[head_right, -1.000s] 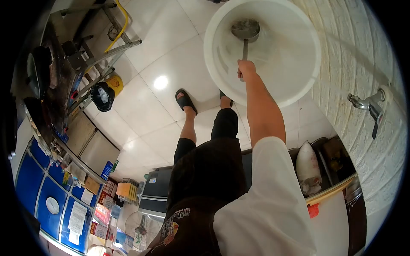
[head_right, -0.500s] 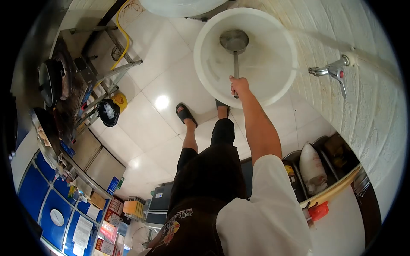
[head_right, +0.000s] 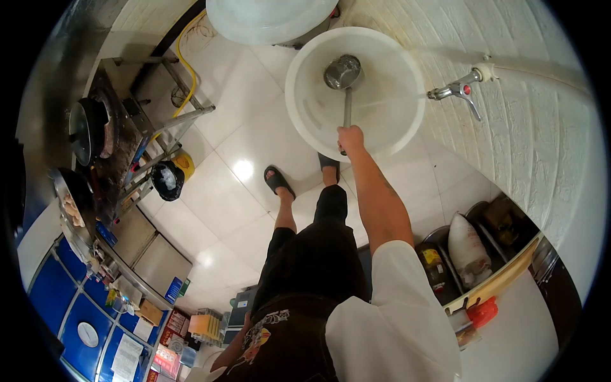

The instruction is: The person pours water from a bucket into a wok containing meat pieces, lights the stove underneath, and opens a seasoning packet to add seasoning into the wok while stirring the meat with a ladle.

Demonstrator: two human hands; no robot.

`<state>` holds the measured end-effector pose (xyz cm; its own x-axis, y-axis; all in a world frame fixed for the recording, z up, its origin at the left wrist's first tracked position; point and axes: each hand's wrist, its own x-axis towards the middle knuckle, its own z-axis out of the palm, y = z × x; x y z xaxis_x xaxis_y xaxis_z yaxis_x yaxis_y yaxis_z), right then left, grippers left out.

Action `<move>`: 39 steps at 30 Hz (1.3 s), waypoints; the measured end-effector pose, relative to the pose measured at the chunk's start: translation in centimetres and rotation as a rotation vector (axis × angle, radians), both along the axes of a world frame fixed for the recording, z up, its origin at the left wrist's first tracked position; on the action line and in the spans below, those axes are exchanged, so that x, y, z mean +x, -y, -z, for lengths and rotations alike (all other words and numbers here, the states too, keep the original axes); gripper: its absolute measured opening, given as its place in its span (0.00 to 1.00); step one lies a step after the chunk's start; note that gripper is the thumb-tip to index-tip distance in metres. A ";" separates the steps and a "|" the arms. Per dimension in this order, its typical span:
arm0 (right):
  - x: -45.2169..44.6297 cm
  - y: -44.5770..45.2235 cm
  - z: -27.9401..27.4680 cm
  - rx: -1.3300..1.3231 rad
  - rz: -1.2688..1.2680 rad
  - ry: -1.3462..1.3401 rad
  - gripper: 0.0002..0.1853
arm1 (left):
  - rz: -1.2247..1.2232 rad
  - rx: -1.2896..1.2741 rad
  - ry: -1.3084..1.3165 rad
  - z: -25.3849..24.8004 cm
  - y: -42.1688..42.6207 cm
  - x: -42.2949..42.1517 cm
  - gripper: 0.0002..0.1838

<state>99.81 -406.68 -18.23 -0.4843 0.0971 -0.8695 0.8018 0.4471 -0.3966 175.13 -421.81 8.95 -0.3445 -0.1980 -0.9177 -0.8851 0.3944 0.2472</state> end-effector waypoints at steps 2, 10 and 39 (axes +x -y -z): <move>-0.3 -0.6 3.4 0.017 -0.202 -0.062 0.09 | 0.234 -0.015 -0.100 0.3 1.5 -1.2 0.16; -0.3 1.2 2.8 0.199 -0.487 -0.272 0.12 | -1.140 0.089 0.396 2.3 5.8 -10.3 0.14; 10.6 -1.5 -25.2 -0.823 0.547 0.002 0.11 | -0.392 0.593 -0.175 5.9 -3.3 -67.9 0.18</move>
